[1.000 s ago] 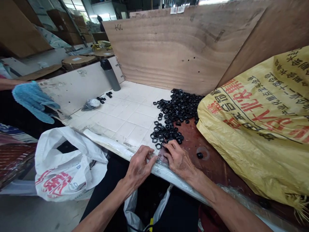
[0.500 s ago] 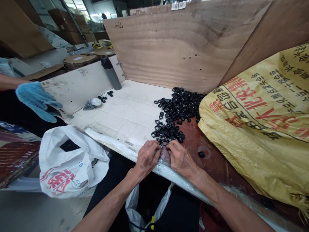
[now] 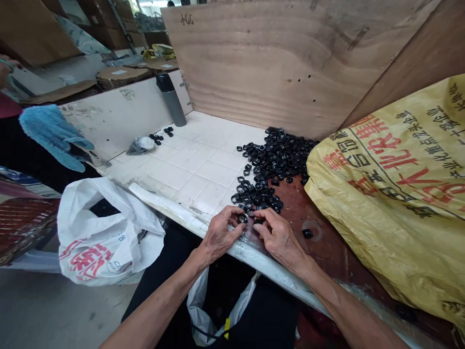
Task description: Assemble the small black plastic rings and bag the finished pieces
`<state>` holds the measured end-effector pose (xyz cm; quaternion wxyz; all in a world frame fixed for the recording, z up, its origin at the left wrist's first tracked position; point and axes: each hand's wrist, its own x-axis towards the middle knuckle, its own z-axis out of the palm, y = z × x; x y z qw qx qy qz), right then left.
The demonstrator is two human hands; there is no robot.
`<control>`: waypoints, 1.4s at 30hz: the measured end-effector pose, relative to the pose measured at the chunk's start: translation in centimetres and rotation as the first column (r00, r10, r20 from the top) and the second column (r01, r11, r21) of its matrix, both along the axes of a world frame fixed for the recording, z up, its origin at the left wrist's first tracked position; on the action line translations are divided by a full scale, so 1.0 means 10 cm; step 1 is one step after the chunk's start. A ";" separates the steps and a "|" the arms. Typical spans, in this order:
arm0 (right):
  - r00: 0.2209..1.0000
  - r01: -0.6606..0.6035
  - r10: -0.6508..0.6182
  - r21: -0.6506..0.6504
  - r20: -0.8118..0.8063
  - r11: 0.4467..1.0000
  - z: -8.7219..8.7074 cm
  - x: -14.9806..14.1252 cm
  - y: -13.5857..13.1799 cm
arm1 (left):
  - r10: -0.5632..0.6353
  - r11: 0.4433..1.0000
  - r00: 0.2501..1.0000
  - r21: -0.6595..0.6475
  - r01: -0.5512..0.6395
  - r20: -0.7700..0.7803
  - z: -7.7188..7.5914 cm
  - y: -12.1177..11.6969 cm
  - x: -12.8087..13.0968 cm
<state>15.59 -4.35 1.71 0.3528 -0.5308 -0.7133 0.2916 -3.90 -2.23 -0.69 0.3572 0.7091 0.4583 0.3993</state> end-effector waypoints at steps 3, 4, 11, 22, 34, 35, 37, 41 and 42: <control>0.984 -0.026 0.013 -0.071 -0.178 0.997 0.03 -0.02 0.00 | -0.069 0.996 0.997 -0.052 0.071 0.041 0.03 -0.01 0.00; 0.976 -0.041 0.027 -0.062 -0.216 0.997 0.05 -0.02 0.00 | -0.089 0.993 0.994 -0.069 0.094 0.065 0.04 -0.01 0.00; 0.986 -0.043 0.047 0.031 -0.159 0.999 0.07 -0.05 -0.02 | -0.125 0.973 0.967 -0.164 0.163 0.224 0.05 -0.01 -0.02; 0.993 -0.008 0.023 0.131 -0.117 0.991 0.09 -0.07 -0.05 | -0.114 0.970 0.940 -0.167 0.175 0.320 0.12 -0.03 -0.05; 1.000 0.003 -0.001 0.080 -0.021 0.997 0.05 -0.08 -0.05 | -0.221 0.959 0.955 0.219 0.178 0.195 0.04 0.01 -0.08; 1.000 -0.012 0.011 0.089 0.009 0.996 0.04 -0.08 -0.05 | -0.223 0.957 0.957 0.227 0.178 0.187 0.04 0.01 -0.08; 0.999 -0.025 0.020 0.117 0.035 0.993 0.02 -0.09 -0.06 | -0.222 0.958 0.960 0.223 0.183 0.168 0.04 0.01 -0.07; 0.997 -0.013 0.025 0.156 -0.077 0.988 0.01 -0.09 -0.08 | -0.215 0.963 0.960 0.199 0.179 0.177 0.05 0.00 -0.07; 0.995 -0.036 0.052 0.167 -0.090 0.985 0.01 -0.09 -0.08 | -0.208 0.967 0.959 0.188 0.172 0.192 0.05 0.00 -0.07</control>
